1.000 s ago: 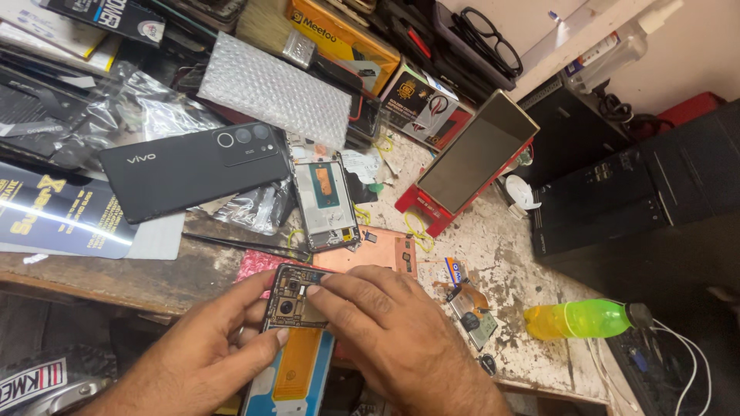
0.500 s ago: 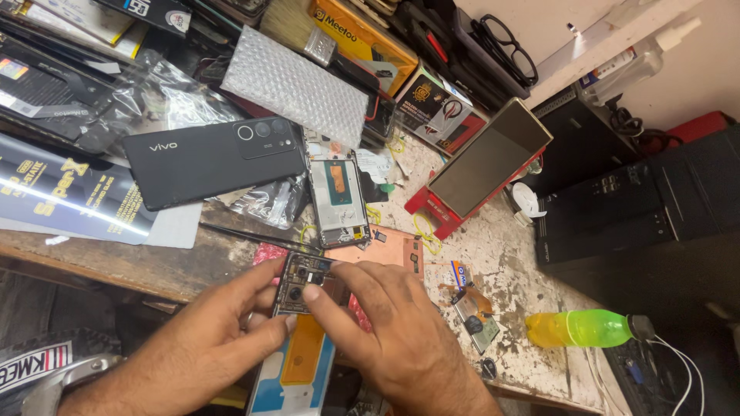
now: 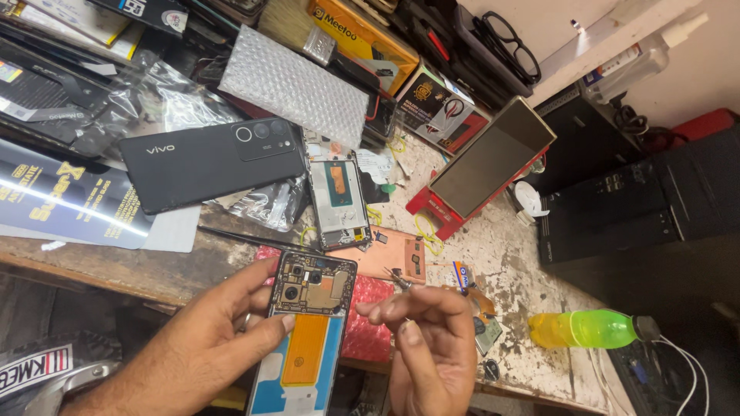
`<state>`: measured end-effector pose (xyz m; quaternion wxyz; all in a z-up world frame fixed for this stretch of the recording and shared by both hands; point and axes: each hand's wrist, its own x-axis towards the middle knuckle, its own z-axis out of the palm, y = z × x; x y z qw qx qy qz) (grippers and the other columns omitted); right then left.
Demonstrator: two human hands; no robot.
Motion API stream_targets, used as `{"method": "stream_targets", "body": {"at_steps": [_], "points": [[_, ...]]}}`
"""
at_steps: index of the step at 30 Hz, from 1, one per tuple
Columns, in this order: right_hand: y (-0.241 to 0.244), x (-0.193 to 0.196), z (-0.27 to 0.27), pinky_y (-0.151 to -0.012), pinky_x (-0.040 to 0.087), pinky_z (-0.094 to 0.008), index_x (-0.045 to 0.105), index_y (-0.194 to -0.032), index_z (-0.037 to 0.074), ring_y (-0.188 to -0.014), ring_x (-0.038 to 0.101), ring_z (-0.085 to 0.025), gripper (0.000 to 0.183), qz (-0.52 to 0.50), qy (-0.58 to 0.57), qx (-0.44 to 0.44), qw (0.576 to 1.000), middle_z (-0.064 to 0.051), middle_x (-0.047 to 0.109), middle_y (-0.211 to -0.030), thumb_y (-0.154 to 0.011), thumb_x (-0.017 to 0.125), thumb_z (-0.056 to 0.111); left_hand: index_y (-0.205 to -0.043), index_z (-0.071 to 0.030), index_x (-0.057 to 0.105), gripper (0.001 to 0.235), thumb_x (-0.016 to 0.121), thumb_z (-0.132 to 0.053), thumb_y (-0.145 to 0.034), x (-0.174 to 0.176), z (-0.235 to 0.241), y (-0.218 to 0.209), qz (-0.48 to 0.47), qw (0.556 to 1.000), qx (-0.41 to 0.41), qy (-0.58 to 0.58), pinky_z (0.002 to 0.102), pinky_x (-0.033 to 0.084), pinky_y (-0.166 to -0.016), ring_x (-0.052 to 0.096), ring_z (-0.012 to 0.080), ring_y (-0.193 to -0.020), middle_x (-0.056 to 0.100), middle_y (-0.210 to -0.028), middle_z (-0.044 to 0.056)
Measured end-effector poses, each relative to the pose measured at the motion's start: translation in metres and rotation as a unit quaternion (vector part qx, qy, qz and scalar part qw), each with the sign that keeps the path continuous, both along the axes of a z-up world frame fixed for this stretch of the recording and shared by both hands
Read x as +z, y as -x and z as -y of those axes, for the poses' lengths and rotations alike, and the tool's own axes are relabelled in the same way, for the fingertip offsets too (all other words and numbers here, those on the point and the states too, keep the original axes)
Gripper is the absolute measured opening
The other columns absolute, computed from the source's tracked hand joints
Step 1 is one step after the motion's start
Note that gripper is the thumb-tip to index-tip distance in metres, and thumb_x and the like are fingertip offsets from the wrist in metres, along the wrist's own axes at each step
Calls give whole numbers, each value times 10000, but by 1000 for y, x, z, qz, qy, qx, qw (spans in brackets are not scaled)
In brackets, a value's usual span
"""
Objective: The person navigates the smartphone's fingerprint settings, then disassembles the device by removing the back cover and internal components. They use a screwdriver and a plastic pry tool to detach the battery and camera module, placing parts on the workbench.
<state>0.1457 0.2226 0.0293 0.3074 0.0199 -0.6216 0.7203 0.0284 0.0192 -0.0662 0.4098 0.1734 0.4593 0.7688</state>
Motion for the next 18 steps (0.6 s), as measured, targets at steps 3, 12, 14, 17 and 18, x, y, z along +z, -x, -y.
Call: {"method": "stream_targets", "body": {"at_steps": [3, 12, 14, 17, 18], "points": [[-4, -3, 3, -959, 611, -514, 587, -1205, -50, -970, 697, -276, 244, 23, -33, -64, 997, -182, 690, -1030, -963, 610, -73, -1605, -48, 333, 812, 648, -4, -858, -8, -1, -3, 21, 998, 50, 45, 324, 565, -932, 687, 173, -1097, 632, -1240, 156], [-27, 23, -7, -769, 582, -319, 733, -988, 19, -858, 736, -194, 117, 130, -451, -99, 877, -106, 736, -893, -875, 762, 9, -1517, 75, 475, 693, 671, 82, -853, -39, 9, 12, -110, 977, 180, 14, 407, 546, -997, 698, 269, -1196, 729, -1282, 262], [-26, 31, -27, -726, 578, -298, 727, -1002, 40, -824, 742, -196, 124, 171, -493, -207, 827, -90, 736, -903, -879, 726, 24, -1497, 62, 519, 651, 697, 80, -871, -24, 13, 18, -96, 979, 166, 69, 442, 595, -955, 758, 315, -1128, 738, -1227, 269], [-21, 38, -60, -708, 567, -339, 739, -1039, 63, -771, 720, -213, 177, 335, -430, -267, 795, -61, 741, -916, -871, 724, 115, -1507, 44, 526, 658, 716, 73, -878, -4, 8, 25, -56, 973, 172, 140, 481, 625, -916, 780, 367, -1097, 733, -1212, 291], [-19, 36, -67, -758, 550, -361, 736, -1045, 61, -848, 692, -243, 194, 305, -490, -255, 775, -73, 731, -952, -865, 736, 133, -1517, 39, 518, 671, 719, 70, -877, 0, 6, 24, -39, 969, 179, 165, 492, 627, -906, 776, 382, -1098, 728, -1218, 300]]}}
